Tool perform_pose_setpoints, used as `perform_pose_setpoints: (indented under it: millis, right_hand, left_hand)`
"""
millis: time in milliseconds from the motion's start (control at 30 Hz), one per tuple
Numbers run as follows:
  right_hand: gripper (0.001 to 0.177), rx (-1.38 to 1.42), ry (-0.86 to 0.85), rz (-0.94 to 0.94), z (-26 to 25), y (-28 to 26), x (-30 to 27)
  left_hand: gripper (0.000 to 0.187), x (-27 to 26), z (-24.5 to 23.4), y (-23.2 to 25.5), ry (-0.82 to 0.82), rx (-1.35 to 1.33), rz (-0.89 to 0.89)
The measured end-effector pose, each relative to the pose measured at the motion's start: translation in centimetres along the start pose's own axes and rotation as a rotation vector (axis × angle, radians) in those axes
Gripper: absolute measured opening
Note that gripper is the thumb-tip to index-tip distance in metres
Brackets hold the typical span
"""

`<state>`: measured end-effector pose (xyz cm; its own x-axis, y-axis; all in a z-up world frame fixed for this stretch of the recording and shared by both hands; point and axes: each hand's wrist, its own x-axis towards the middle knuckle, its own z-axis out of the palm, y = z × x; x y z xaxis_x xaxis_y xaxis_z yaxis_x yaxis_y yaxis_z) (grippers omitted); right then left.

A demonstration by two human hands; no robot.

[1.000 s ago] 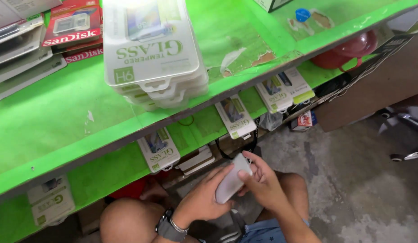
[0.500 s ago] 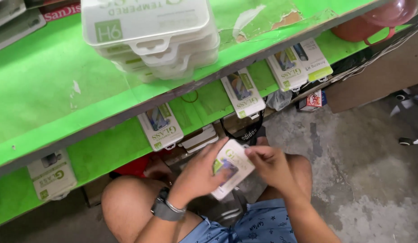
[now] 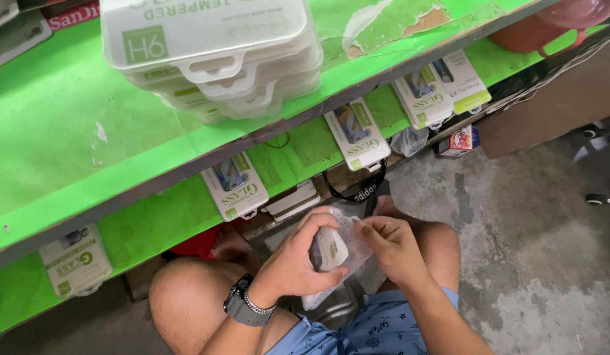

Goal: Organizing and inspecting tempered glass screen protectors by opening their individual retail packaging at a service counter.

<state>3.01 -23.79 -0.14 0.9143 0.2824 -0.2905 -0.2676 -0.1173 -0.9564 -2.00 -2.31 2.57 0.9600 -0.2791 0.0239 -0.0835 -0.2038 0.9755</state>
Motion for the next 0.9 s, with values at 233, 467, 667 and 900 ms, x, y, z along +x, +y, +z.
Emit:
perform_pose_setpoints:
  millis: [233,467,667,900]
  right_hand:
    - [0.02,-0.003,-0.058,-0.119,1.3,1.5,-1.1]
    - [0.01,-0.058,-0.105,0.138,0.8,2.8,-0.7]
    - [0.03,-0.026,-0.179,0.101,-0.1,3.2,0.2]
    - [0.012,-0.041,-0.18,0.077,0.4,3.4,0.5]
  left_hand:
    - [0.058,0.1,0.0,0.0,-0.016,0.233,0.016]
    - [0.063,0.0,1.0,-1.6,-0.104,0.748,0.056]
    - [0.06,0.1,1.3,-1.7,-0.034,0.886,0.195]
    - [0.061,0.0,1.3,-1.9,0.028,0.944,0.296]
